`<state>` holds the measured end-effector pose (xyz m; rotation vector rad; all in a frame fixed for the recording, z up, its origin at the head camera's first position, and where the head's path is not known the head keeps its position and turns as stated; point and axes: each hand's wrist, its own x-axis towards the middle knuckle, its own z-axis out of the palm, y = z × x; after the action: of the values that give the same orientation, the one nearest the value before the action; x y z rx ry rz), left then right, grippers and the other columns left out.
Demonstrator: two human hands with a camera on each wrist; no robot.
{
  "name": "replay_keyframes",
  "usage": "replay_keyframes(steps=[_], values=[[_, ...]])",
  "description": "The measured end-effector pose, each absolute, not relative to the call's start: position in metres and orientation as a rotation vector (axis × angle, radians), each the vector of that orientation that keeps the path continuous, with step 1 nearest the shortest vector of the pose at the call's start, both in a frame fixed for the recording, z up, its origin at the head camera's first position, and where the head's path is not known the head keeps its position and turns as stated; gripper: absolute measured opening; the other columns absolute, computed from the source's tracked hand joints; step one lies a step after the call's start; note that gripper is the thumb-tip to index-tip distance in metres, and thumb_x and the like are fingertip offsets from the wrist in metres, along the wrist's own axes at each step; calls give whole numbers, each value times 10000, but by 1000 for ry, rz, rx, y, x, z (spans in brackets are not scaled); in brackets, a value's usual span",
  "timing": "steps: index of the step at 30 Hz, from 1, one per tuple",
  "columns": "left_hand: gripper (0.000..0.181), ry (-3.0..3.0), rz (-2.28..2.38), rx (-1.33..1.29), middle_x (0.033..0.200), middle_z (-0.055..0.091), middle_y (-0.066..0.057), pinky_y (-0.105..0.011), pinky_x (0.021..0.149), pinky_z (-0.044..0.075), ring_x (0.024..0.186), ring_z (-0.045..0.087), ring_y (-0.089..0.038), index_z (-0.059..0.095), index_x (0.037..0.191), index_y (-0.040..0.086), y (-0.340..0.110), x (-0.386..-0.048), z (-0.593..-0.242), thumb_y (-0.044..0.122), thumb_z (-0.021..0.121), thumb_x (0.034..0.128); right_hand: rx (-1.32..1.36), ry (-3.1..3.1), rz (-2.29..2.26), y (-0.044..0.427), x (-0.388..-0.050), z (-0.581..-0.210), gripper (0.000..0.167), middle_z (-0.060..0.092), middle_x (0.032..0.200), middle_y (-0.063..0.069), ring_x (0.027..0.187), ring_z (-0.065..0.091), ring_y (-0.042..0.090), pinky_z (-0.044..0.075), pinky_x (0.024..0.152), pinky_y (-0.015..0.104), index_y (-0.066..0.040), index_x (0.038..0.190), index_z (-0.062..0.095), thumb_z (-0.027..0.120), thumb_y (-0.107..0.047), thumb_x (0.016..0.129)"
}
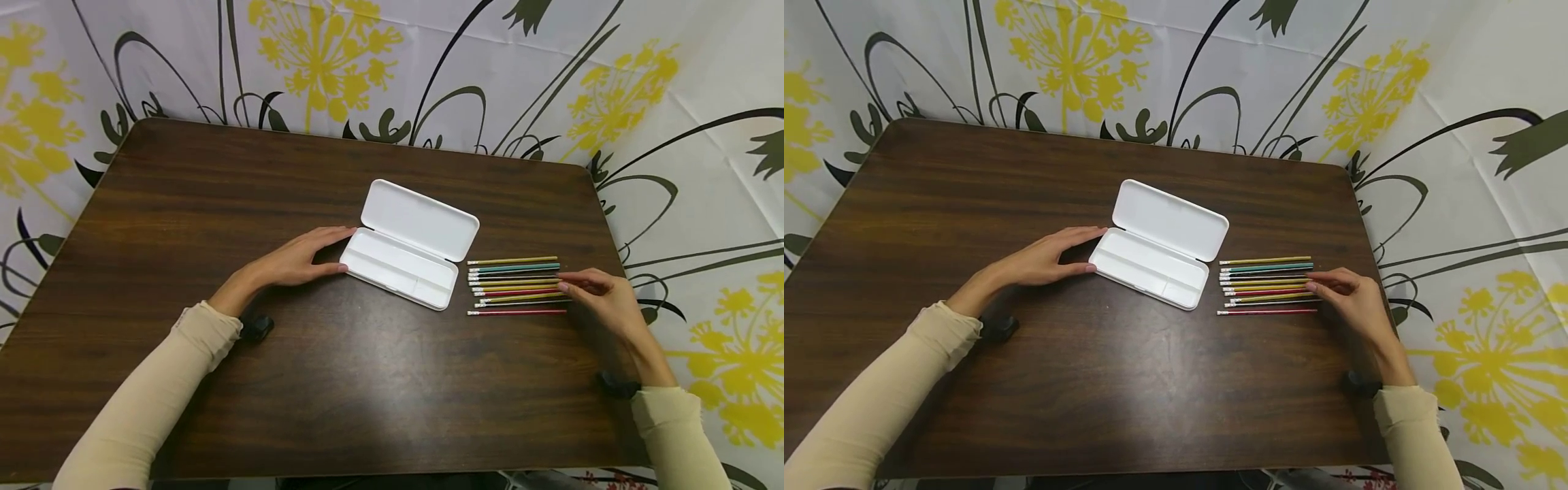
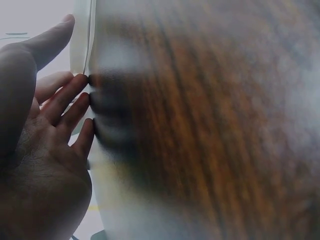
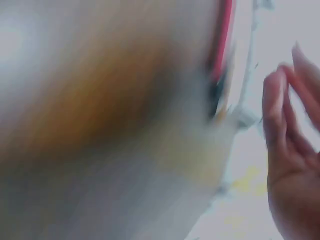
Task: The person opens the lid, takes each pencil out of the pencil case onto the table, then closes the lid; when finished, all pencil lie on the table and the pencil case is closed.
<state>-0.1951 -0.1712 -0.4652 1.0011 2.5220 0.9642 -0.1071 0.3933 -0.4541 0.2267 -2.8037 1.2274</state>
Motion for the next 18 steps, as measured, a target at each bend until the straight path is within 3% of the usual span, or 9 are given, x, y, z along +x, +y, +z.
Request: replay_keyframes(steps=[7,13,18], values=[[715,2532,946,975,1562,313,-82,-548,1093,247,1425,258,-252,319,1549,203,-173,-195,-462,372,663,946,409,-2778,1191,319,-138,-429,293,707,1112,62,914,668,112,484,736,129,-120,1225,701,686,-200,943],[714,2529,952,987,1556,324,-87,-552,1093,244,1422,263,-259,326,1546,191,-173,-195,-463,354,671,943,480,-2813,1275,268,-171,-424,384,687,1167,81,963,681,208,530,781,244,-65,1268,661,693,-259,938],[714,2527,944,990,1556,325,-87,-556,1090,247,1420,267,-260,325,1546,190,-171,-195,-460,352,671,944,423,-2804,1417,250,-183,-425,383,682,1143,152,933,691,266,549,761,287,-11,1264,643,697,-200,935]])
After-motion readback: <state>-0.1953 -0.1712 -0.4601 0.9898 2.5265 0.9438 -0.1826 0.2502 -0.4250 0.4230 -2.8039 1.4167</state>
